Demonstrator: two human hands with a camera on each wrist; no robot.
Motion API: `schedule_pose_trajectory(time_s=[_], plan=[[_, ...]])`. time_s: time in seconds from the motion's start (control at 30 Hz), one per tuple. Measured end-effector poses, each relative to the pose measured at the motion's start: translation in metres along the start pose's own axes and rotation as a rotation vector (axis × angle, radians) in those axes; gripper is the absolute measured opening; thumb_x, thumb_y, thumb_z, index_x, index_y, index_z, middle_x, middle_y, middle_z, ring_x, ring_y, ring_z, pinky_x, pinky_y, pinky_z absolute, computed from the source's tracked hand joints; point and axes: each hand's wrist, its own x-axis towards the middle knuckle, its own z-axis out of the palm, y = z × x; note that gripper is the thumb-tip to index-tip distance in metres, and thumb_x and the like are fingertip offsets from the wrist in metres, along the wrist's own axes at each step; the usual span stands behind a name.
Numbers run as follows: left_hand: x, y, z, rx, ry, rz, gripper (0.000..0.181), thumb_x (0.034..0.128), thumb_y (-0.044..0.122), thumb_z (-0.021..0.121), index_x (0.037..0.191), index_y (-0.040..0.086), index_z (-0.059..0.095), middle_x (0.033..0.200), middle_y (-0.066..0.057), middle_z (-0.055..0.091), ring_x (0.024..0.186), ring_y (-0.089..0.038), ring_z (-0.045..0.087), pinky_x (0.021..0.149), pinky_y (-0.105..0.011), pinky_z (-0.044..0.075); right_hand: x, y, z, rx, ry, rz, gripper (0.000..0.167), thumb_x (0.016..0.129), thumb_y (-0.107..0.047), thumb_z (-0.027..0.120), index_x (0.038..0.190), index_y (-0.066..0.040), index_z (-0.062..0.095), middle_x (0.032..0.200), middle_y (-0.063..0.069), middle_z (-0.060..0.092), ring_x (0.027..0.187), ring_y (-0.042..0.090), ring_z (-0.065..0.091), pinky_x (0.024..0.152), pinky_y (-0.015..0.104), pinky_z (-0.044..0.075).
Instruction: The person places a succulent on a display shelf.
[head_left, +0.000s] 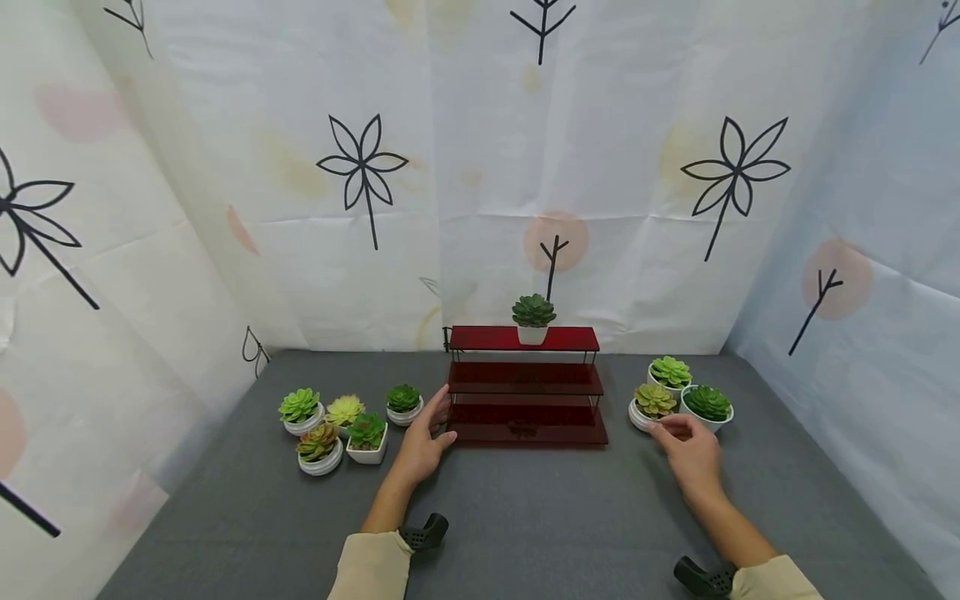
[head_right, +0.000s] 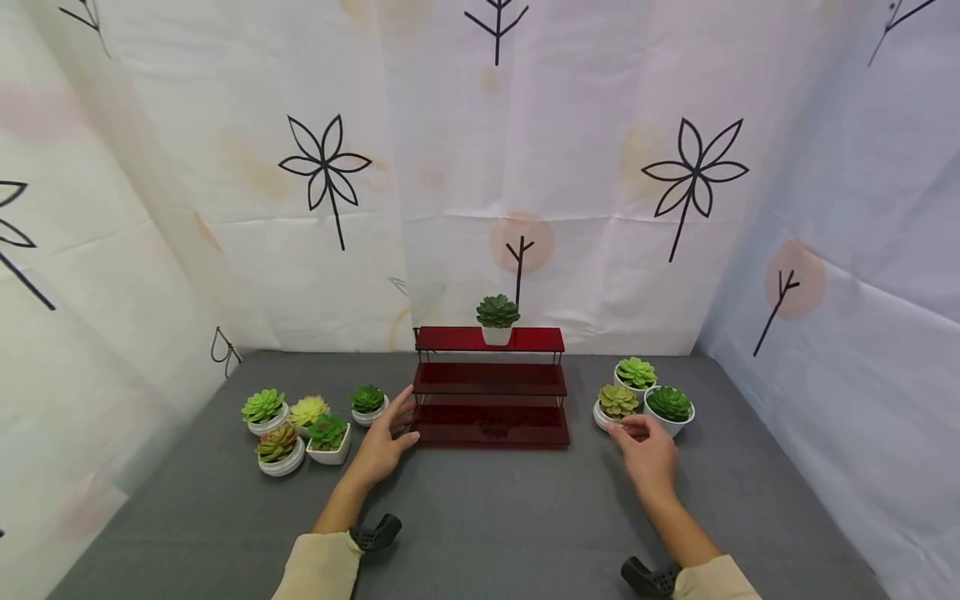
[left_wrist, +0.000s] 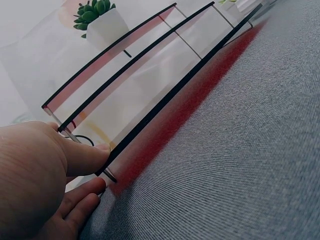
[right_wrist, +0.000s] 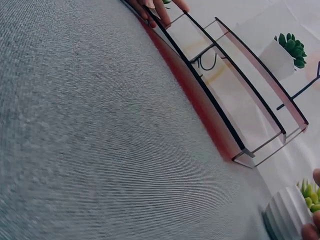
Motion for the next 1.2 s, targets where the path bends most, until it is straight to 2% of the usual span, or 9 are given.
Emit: schedule_pose_trajectory(time_s=[0.17,0.3,0.47,0.6,0.7,0.77,0.87,1.0,1.2], plan=[[0.000,-0.001,0.001,-0.006,0.001,-0.003,0.076,0.0890,-0.010,0.062,0.154,0.013,0.030,0.144,-0.022,0.044,0.123,-0.040,0.049,0.102,-0.057,0.034,-0.002,0.005,0.006,0.000,0.061,0.003,0.031,0.084,-0.013,0.077,0.105,0.003,0.061,0.095,0.015,0.061,0.073,-0.001,0.047,0.065,0.016,0.038],[0.001,-0.001,0.001,-0.011,0.004,0.003,0.076,0.0889,-0.010,0.062,0.154,0.013,0.030,0.144,-0.022,0.044,0.124,-0.040,0.048,0.102,-0.057,0.034,-0.002,0.007,0.012,0.059,0.093,0.023,0.040,0.084,-0.008,0.076,0.113,0.007,0.054,0.104,0.020,0.057,0.085,0.010,0.046,0.076,0.027,0.038],[0.001,0.000,0.002,-0.011,0.006,0.005,0.075,0.0890,-0.010,0.062,0.153,0.012,0.031,0.143,-0.023,0.045,0.124,-0.041,0.048,0.102,-0.058,0.034,0.000,0.008,0.015,0.089,0.120,0.080,0.052,0.084,-0.009,0.075,0.124,0.007,0.046,0.111,0.020,0.053,0.095,0.023,0.048,0.080,0.032,0.037],[-0.003,0.013,0.000,-0.027,0.006,0.018,0.073,0.0882,-0.013,0.061,0.152,0.005,0.030,0.142,-0.028,0.043,0.123,-0.046,0.047,0.101,-0.061,0.033,0.001,0.007,0.015,0.109,0.069,0.132,0.061,0.086,-0.013,0.074,0.134,0.005,0.041,0.124,0.025,0.049,0.111,0.034,0.048,0.088,0.039,0.038],[-0.007,0.027,-0.003,-0.043,-0.002,0.030,0.071,0.0871,-0.016,0.059,0.150,-0.003,0.029,0.140,-0.034,0.042,0.122,-0.051,0.045,0.100,-0.064,0.032,0.003,0.004,0.014,0.138,0.002,0.160,0.070,0.087,-0.014,0.073,0.143,0.005,0.035,0.136,0.029,0.042,0.124,0.040,0.042,0.098,0.048,0.035],[-0.008,0.030,-0.004,-0.042,-0.004,0.033,0.071,0.0866,-0.017,0.059,0.149,-0.005,0.030,0.140,-0.035,0.041,0.122,-0.052,0.045,0.100,-0.064,0.032,0.005,0.004,0.014,0.155,-0.044,0.169,0.075,0.088,-0.013,0.072,0.147,0.005,0.029,0.142,0.030,0.037,0.130,0.043,0.037,0.103,0.052,0.032],[-0.005,0.020,-0.002,-0.012,0.000,0.016,0.072,0.0877,-0.015,0.060,0.151,0.001,0.030,0.141,-0.030,0.043,0.123,-0.047,0.046,0.102,-0.060,0.033,0.009,0.003,0.014,0.167,-0.095,0.182,0.080,0.088,-0.013,0.072,0.150,0.004,0.025,0.146,0.030,0.034,0.133,0.044,0.034,0.106,0.053,0.031],[-0.001,0.003,-0.001,0.013,0.000,0.002,0.074,0.0889,-0.011,0.062,0.153,0.010,0.031,0.143,-0.024,0.045,0.124,-0.041,0.048,0.103,-0.056,0.035,0.013,0.004,0.016,0.138,-0.133,0.190,0.073,0.089,-0.016,0.071,0.147,0.005,0.032,0.143,0.030,0.040,0.131,0.041,0.039,0.104,0.052,0.034],[0.000,0.001,0.000,-0.004,-0.004,-0.014,0.076,0.0895,-0.009,0.062,0.154,0.015,0.030,0.145,-0.021,0.044,0.125,-0.039,0.047,0.104,-0.055,0.034,0.017,0.007,0.019,0.073,-0.126,0.159,0.062,0.089,-0.015,0.071,0.140,0.008,0.041,0.133,0.030,0.049,0.122,0.039,0.047,0.097,0.049,0.038]])
